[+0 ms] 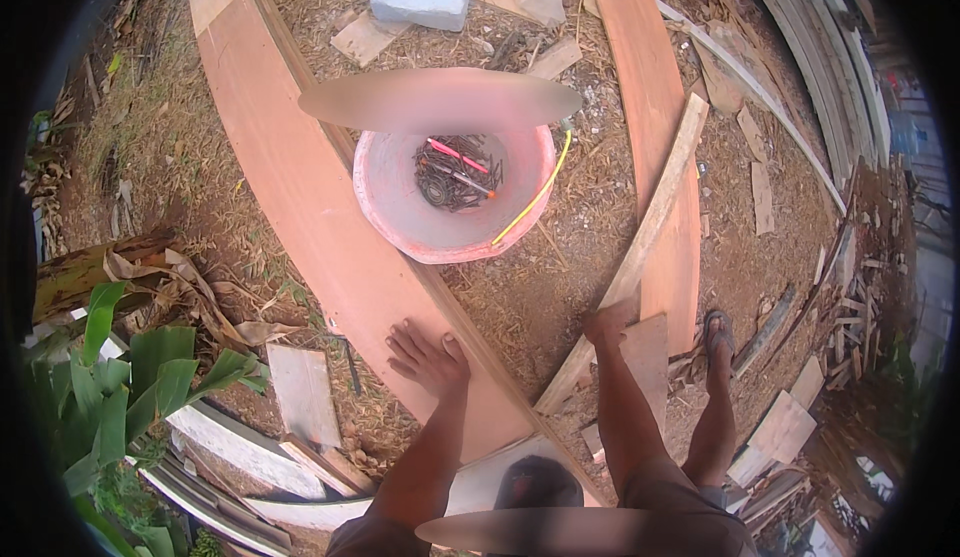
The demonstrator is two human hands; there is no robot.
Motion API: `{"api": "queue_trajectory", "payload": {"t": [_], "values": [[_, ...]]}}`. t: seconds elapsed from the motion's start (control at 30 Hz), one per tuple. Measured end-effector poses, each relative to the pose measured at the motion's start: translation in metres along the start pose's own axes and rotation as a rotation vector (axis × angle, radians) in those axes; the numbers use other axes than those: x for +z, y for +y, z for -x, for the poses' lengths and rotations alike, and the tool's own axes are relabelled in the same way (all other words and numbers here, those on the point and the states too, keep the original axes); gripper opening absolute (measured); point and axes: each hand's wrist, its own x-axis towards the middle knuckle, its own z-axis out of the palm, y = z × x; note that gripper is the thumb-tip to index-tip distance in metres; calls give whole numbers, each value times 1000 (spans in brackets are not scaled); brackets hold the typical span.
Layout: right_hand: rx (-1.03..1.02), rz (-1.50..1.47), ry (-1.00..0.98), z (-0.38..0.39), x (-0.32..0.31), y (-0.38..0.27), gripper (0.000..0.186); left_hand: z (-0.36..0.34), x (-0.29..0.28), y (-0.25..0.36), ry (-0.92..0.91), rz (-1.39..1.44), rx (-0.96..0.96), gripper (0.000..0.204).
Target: The person selects a plank, measures it with a tape measure, and cuts it with a hand saw. The person repeats this process with another plank, measuring and cutting to size.
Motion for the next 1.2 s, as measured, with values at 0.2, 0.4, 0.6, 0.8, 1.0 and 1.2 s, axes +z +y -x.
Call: {"api": "queue_trajectory", "payload": {"t": [0.2, 0.4, 0.6, 0.8, 1.0, 1.2], "values": [[54, 80, -46, 4, -6, -11, 128, 0, 0, -1, 32, 2, 1, 76], [70, 137, -76, 9, -8, -14, 115, 0, -2, 0, 74, 26, 9, 76], [-57, 54, -24, 4, -3, 7, 131, 3, 4, -1, 131, 21, 9, 76], [-444, -670, 12, -17, -24, 58, 90, 7, 15, -5, 248, -23, 24, 79], [-497, -1272, -317, -9, -194, 173, 61, 7, 24, -20, 412, 285, 129, 71], [-530, -246, 453, 87, -385, 439, 81, 25, 28, -73, -29, 849, 528, 79]]}}
